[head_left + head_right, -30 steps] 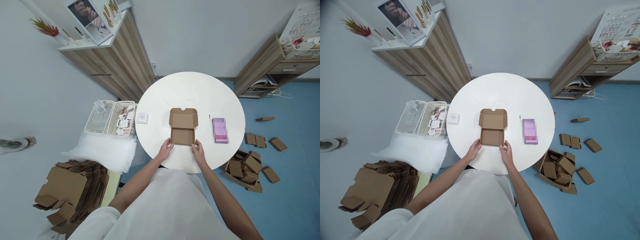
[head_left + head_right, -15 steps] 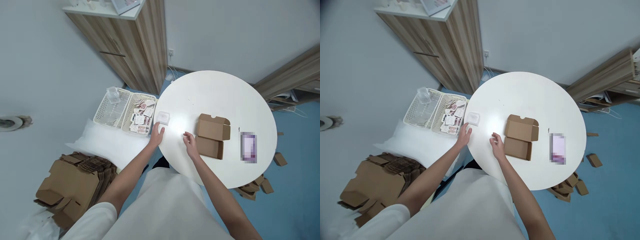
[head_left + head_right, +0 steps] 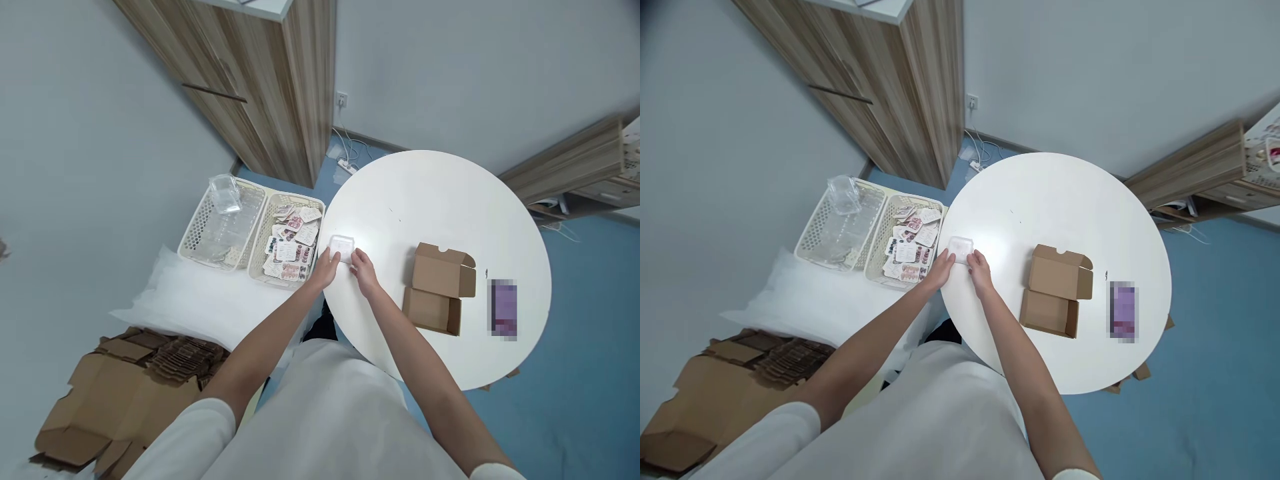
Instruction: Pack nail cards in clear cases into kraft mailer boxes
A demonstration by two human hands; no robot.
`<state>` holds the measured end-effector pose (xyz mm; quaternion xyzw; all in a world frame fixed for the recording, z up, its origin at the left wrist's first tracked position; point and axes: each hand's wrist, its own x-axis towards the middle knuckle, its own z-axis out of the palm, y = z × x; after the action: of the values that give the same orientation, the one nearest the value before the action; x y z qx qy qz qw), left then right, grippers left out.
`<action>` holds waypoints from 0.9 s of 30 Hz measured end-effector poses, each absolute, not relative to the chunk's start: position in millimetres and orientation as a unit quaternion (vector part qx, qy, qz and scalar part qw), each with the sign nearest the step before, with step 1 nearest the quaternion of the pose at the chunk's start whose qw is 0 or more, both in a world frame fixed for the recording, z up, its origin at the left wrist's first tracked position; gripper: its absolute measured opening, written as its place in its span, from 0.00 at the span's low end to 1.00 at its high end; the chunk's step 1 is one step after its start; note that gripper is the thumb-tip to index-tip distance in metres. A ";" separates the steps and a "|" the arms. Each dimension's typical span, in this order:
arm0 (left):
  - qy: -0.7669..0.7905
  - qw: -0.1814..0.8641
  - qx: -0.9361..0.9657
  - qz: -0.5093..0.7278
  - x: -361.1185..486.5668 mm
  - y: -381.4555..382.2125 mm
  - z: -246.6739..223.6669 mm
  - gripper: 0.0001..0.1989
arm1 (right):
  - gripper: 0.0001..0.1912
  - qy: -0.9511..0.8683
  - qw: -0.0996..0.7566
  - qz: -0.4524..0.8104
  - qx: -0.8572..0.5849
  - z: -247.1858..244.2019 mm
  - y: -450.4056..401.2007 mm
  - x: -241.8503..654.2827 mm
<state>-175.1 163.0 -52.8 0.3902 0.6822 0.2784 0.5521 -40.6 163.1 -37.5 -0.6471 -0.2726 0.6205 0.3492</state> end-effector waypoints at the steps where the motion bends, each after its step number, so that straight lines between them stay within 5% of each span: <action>1: 0.683 0.549 0.388 0.287 -174.6 163.4 -54.7 0.31 | 0.24 -0.278 0.348 0.610 -0.656 -39.1 165.4 -42.0; 13: 0.698 0.495 0.371 0.361 -163.0 132.8 -54.2 0.10 | 0.15 -0.368 0.310 0.536 -0.693 -45.4 141.6 -9.5; 27: 0.633 0.453 0.485 0.400 -29.2 75.2 -8.9 0.11 | 0.16 -0.439 0.402 0.442 -0.671 0.5 62.2 127.8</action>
<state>-29.2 75.2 -8.9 0.4847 0.6326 0.4000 0.4527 127.8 62.2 0.5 -0.6713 -0.4388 0.4419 0.4020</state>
